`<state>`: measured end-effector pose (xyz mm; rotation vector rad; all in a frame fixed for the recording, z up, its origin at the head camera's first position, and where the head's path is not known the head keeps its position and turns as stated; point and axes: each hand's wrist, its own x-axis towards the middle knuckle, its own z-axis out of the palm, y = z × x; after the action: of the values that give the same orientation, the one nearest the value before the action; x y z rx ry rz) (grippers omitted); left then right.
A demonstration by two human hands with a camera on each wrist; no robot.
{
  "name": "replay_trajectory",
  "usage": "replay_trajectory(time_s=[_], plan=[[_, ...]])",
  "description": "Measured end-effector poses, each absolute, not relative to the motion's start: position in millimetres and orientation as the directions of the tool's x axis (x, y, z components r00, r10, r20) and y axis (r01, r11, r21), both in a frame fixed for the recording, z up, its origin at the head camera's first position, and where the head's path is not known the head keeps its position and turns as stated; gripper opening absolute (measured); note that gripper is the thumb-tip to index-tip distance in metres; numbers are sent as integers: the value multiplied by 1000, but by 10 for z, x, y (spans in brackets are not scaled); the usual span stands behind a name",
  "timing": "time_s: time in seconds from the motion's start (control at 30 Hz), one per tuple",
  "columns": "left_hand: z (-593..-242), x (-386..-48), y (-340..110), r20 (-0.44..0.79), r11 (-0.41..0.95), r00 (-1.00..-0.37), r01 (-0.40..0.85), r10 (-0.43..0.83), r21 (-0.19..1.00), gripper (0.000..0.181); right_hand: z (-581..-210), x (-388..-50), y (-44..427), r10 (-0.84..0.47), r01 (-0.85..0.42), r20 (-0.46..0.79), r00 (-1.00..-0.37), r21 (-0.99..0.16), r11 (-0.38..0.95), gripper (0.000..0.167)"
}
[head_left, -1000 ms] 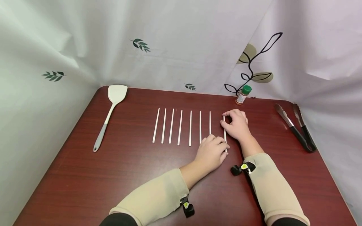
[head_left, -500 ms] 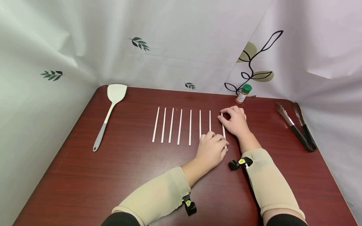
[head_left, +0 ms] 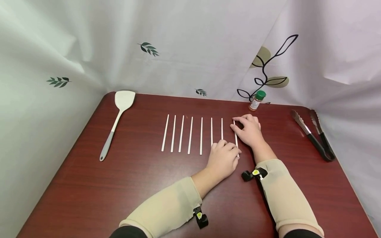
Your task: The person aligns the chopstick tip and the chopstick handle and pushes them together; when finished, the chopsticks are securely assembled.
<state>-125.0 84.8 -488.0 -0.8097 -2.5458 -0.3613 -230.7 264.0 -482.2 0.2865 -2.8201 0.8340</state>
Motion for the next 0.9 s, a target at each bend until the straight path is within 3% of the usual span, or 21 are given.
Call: replay_trajectory(time_s=[0.3,0.6,0.73,0.9], plan=[[-4857,-1234,884,462,790,-734,603,498,106,19,-4797,-2289,2691,-142,-249,238,-961,-516,820,42],[-4836,-1203,874,442,782,-753,602,487,163,58,-4864,-2329,2707,-101,-308,359,-928,-587,749,42],[-4805,-1135,810,477,731,-714,654,512,196,59,-4836,-2278,2782,-45,-297,377,-925,-644,705,35],[-4739,-1148,589,520,635,-598,761,609,133,53,-4662,-2140,2991,7,-123,154,-988,-816,564,37]])
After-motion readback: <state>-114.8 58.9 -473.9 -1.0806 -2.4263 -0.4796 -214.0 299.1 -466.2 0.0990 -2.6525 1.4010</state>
